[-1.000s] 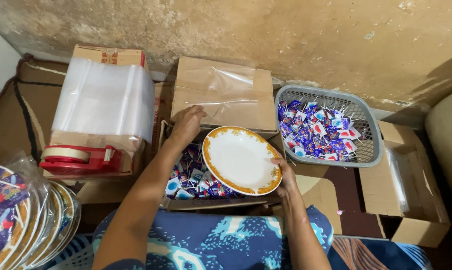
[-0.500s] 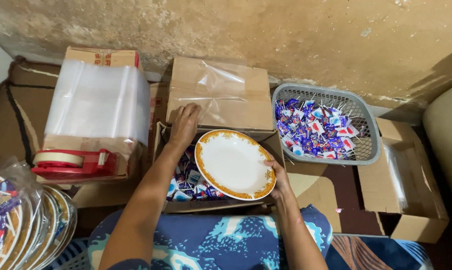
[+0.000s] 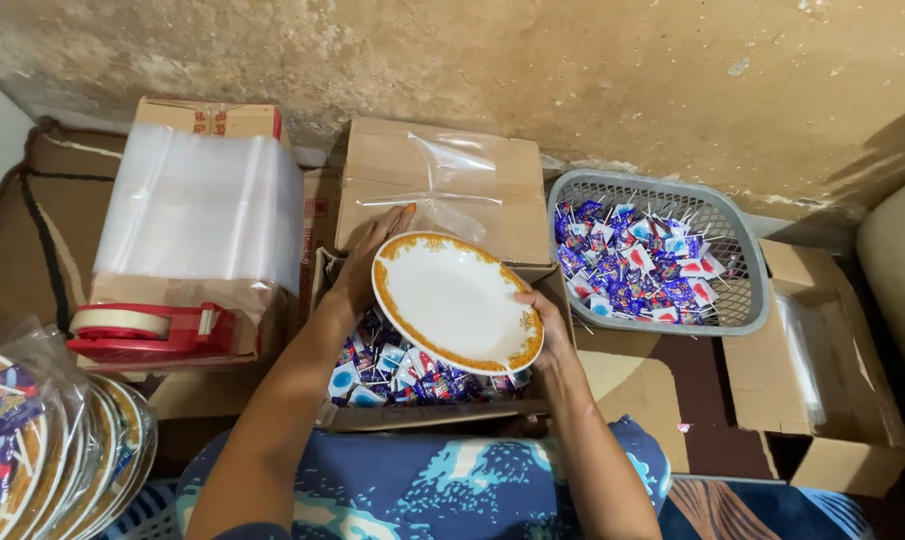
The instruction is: Placing a plate into a plastic bag and then filling it with small packets from a box.
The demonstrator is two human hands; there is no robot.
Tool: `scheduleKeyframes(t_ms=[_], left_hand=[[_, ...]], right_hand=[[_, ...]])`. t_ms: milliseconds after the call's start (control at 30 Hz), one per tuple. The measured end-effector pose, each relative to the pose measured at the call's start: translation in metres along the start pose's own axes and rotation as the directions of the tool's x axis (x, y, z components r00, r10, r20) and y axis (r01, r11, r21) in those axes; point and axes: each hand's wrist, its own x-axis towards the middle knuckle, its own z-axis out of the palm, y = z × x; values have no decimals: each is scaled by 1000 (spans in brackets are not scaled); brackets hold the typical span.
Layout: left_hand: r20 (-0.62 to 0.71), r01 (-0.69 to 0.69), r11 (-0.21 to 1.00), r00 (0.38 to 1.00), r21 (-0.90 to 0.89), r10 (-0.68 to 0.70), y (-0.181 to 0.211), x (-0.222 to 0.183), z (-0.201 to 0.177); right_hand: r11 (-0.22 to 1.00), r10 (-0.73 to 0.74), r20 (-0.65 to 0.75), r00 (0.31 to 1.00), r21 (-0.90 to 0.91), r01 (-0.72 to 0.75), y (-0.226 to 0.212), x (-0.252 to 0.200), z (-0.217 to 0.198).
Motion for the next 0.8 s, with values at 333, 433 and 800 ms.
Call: scheduleKeyframes(t_ms=[333,433,800], left_hand=[[80,348,811,932,-471,-354,-71,2,57],[-155,258,952,946,-165,-284,-57,10,34],[-241,69,998,968,-13,-70,-33,22,6]], right_hand=[[994,-98,-5,995,-58,98,8,54,-44],[993,-96,-21,995,-65,94,12,64,-68],[983,-173,-147,974,-84,162,17,54,-91]])
